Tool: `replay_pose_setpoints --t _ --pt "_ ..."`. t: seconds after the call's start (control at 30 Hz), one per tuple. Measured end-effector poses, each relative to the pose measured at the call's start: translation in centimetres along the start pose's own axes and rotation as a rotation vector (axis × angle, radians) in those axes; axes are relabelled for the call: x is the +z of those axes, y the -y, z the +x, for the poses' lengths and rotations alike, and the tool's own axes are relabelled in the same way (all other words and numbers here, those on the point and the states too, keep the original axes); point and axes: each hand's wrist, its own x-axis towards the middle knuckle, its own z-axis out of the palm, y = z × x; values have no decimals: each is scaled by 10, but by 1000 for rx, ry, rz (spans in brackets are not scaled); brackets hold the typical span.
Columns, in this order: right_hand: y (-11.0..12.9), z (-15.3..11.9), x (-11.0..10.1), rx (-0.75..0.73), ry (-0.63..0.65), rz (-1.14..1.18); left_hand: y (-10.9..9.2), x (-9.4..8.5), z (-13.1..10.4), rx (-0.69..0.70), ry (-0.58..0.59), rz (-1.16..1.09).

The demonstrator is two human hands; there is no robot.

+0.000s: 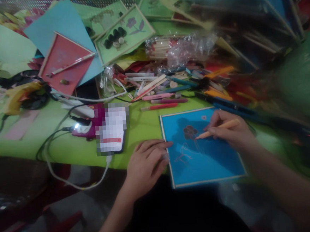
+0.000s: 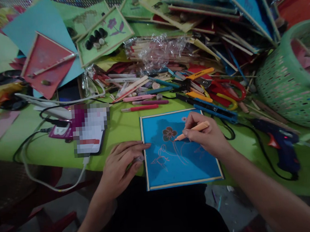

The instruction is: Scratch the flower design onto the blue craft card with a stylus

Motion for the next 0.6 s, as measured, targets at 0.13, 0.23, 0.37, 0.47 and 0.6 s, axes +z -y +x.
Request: replay_pose_setpoints --t 0.13,0.23,0.37,0.47,0.6 --pt "-2 0 0 27 -8 59 0 1 -1 6 -9 -4" --pt "-5 0 0 32 0 93 1 1 -1 2 -3 -9" --pt "-8 1 0 0 -14 73 1 1 -2 1 0 -4" --pt "-8 1 0 -32 -18 59 2 1 -2 7 3 -7" --pt "-4 2 1 -45 -23 60 3 1 -2 2 10 -13"
